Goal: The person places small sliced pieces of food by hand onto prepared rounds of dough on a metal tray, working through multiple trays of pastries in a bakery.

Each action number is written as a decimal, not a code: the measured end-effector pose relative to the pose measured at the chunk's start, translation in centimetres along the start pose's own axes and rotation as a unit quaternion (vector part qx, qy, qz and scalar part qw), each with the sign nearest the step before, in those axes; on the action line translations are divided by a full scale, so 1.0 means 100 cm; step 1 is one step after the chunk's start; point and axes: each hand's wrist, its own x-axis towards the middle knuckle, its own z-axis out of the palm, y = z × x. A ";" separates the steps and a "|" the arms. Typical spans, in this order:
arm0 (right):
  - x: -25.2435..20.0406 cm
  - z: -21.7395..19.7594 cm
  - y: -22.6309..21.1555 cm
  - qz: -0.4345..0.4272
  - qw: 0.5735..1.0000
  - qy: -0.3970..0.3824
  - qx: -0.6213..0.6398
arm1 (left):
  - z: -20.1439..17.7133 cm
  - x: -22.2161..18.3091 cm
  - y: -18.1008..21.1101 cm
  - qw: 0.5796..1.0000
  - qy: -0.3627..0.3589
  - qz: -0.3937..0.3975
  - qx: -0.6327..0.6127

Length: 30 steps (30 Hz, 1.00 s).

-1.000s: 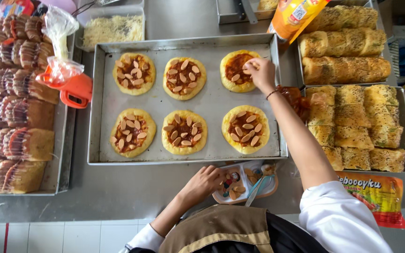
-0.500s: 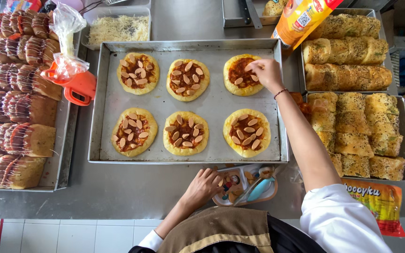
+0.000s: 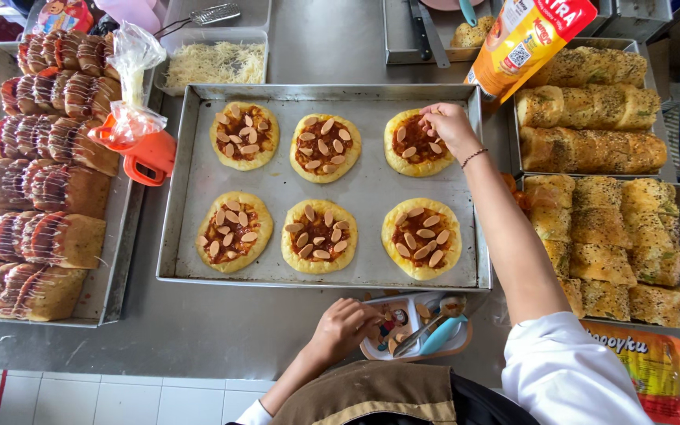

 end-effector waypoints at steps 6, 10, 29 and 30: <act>-0.020 -0.007 -0.005 -0.015 0.998 0.007 -0.060 | -0.025 0.053 0.000 0.998 0.062 0.004 -0.008; -0.041 0.008 -0.033 -0.062 0.986 0.012 -0.155 | -0.035 0.077 0.006 0.996 0.088 0.010 -0.021; -0.007 0.012 -0.032 -0.043 0.992 0.025 -0.114 | -0.028 0.058 0.001 0.993 0.102 -0.041 -0.031; -0.006 0.015 -0.030 -0.072 0.984 0.039 -0.159 | -0.027 0.058 0.002 0.993 0.104 -0.043 -0.028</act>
